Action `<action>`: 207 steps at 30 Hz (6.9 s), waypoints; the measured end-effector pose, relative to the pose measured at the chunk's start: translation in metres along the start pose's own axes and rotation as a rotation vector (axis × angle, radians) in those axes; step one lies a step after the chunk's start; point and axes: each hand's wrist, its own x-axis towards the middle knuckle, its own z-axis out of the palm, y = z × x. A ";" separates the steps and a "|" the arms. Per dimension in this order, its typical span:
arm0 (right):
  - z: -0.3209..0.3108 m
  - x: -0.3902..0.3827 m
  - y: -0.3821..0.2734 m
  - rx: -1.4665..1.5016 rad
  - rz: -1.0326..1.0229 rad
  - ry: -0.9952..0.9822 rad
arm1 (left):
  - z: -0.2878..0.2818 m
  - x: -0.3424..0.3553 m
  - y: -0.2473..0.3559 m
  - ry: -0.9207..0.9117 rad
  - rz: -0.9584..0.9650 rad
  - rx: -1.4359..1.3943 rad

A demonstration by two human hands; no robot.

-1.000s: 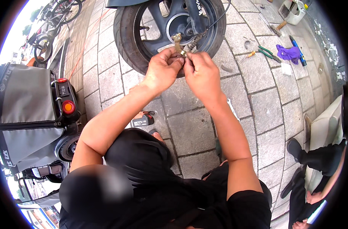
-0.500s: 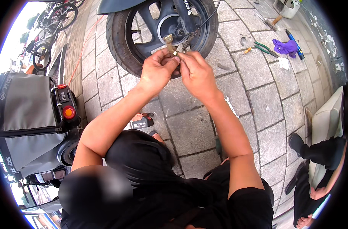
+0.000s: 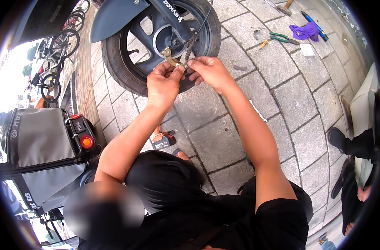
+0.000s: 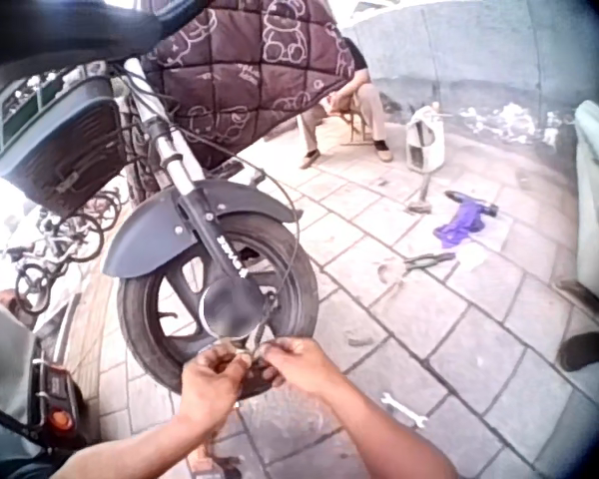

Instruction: The person adjusts the front wheel and brake assembly of an electric scooter. They use a cordless impact driver to tighten bolts on the wheel axle and then manually adjust the brake cable tension at the caliper.

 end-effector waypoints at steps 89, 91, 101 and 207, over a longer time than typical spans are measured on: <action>0.033 -0.031 0.040 0.437 -0.176 0.356 | -0.017 0.017 0.016 0.074 0.703 1.091; 0.050 -0.028 0.039 0.517 -0.097 0.286 | -0.016 0.017 0.017 0.071 0.694 1.063; 0.061 -0.021 0.038 0.888 -0.048 0.047 | -0.019 0.017 0.017 0.061 0.681 1.036; 0.062 -0.015 0.045 0.575 -0.153 0.090 | -0.020 0.019 0.013 0.063 0.742 1.029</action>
